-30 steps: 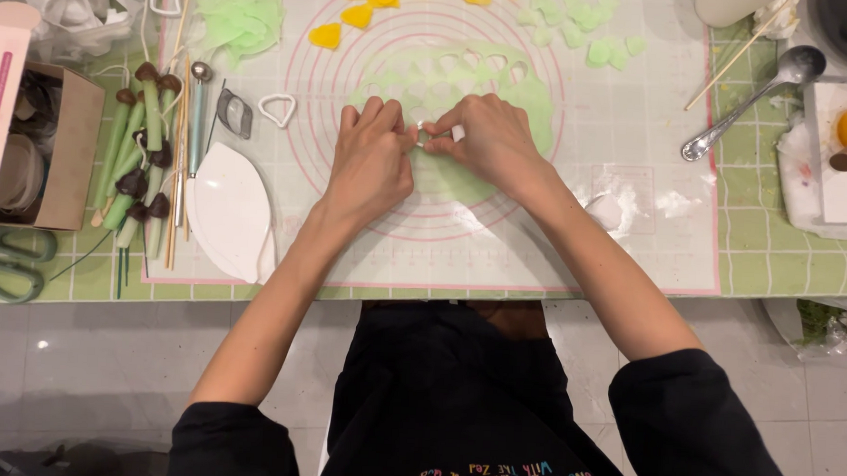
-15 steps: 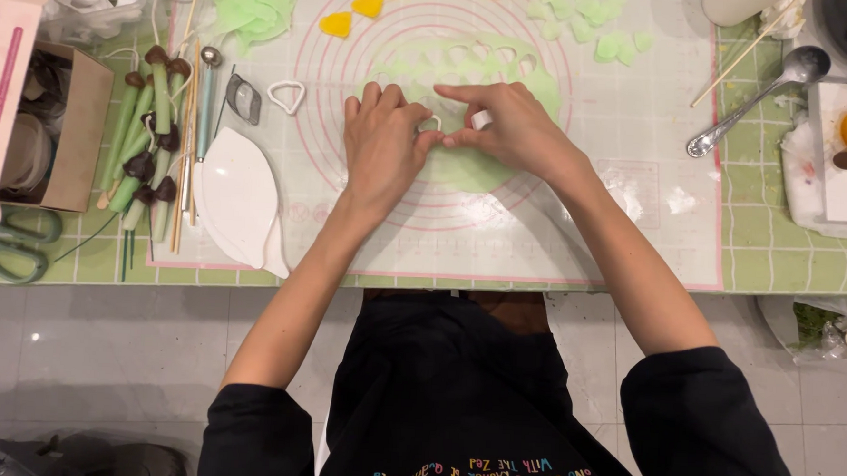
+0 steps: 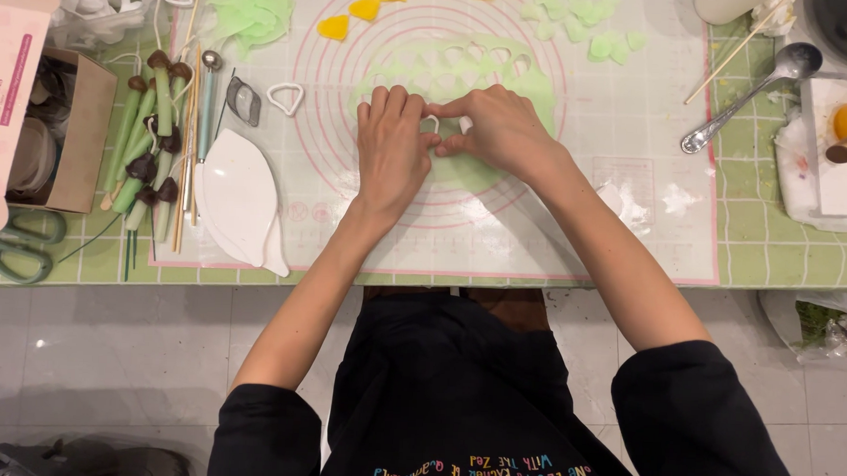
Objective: Cutting out and assembling wax petals to create decorative elements for candles.
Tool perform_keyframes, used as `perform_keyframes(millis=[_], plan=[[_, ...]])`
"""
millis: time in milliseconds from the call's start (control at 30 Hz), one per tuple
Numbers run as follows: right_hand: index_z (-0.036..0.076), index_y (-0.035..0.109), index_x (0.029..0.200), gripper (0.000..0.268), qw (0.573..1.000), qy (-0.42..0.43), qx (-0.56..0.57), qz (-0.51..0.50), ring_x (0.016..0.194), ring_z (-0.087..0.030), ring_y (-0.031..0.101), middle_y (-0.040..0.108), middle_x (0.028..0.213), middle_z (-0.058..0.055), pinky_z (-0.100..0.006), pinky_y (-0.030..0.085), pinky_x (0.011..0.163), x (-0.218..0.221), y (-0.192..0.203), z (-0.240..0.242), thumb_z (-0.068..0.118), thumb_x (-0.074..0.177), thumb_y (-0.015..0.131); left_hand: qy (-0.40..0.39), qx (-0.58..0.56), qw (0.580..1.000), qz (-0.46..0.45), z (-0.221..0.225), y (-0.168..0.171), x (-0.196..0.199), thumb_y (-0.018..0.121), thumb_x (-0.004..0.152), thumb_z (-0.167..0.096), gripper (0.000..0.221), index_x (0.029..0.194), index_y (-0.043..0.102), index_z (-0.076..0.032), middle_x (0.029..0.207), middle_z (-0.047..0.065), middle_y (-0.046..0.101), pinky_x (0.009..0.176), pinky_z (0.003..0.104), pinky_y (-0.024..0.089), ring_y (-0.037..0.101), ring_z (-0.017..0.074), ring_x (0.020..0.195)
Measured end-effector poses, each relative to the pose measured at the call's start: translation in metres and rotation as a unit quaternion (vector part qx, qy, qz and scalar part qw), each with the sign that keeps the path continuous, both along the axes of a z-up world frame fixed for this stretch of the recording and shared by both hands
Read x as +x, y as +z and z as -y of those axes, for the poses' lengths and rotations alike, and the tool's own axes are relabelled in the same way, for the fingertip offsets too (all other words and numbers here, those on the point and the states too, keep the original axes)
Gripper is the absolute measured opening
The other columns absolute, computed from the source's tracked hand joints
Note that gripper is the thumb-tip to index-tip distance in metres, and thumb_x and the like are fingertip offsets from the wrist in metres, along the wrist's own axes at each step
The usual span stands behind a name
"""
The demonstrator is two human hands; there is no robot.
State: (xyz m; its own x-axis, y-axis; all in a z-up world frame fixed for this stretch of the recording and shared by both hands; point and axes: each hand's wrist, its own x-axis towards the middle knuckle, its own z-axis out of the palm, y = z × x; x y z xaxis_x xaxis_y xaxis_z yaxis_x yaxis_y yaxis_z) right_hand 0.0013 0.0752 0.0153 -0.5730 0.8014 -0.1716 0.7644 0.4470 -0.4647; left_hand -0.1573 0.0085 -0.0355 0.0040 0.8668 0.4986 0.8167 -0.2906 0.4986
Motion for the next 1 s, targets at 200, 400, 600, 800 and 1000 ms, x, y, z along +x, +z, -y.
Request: perform_keyframes(millis=[200,400,600,800,1000], plan=[[0.031,0.074,0.127,0.055,1.000,0.005,0.006,0.010,0.071,-0.028,0.063,0.069,0.072,-0.011,-0.043,0.050,0.071,0.000,0.003,0.002,0.035,0.074,0.087,-0.013,0.006,1.000,0.019,0.001,-0.001,-0.001,0.079,0.072,0.003,0.034,0.100,0.062,-0.006,0.097,0.007,0.062,0.084,0.041,0.038,0.055,0.0267,0.097],[0.025,0.073,0.128,0.058,0.999,0.004,0.001,-0.049,0.078,-0.027,0.066,0.073,0.086,-0.009,-0.041,0.052,0.074,0.006,-0.001,0.003,0.033,0.073,0.088,-0.067,-0.083,0.990,0.097,-0.004,0.010,-0.006,0.070,0.071,0.014,0.045,0.111,0.058,-0.003,0.091,0.008,0.063,0.083,0.042,0.040,0.056,0.0273,0.095],[0.016,0.057,0.147,0.078,0.991,0.004,-0.006,-0.130,0.079,-0.026,0.066,0.070,0.083,-0.009,-0.040,0.051,0.076,0.021,-0.010,0.004,0.023,0.076,0.088,-0.093,-0.045,0.993,0.055,-0.004,0.012,-0.003,0.071,0.067,0.014,0.039,0.100,0.058,-0.002,0.099,0.014,0.064,0.084,0.044,0.042,0.054,0.0322,0.098],[0.015,0.057,0.147,0.077,0.989,0.018,0.014,-0.147,0.078,-0.025,0.066,0.070,0.084,-0.007,-0.039,0.051,0.073,0.024,-0.010,0.009,0.024,0.077,0.089,-0.052,-0.070,0.996,0.026,-0.014,-0.007,0.001,0.078,0.068,0.006,0.029,0.094,0.066,0.003,0.095,0.018,0.063,0.085,0.044,0.047,0.054,0.0351,0.098],[0.021,0.070,0.134,0.064,0.991,0.010,0.060,-0.122,0.072,-0.024,0.068,0.072,0.078,-0.005,-0.039,0.053,0.071,0.023,-0.020,0.008,0.030,0.074,0.091,-0.025,-0.046,0.997,-0.059,-0.017,-0.005,0.007,0.080,0.062,0.002,0.024,0.081,0.066,0.005,0.093,0.021,0.061,0.083,0.045,0.047,0.054,0.0356,0.096]])
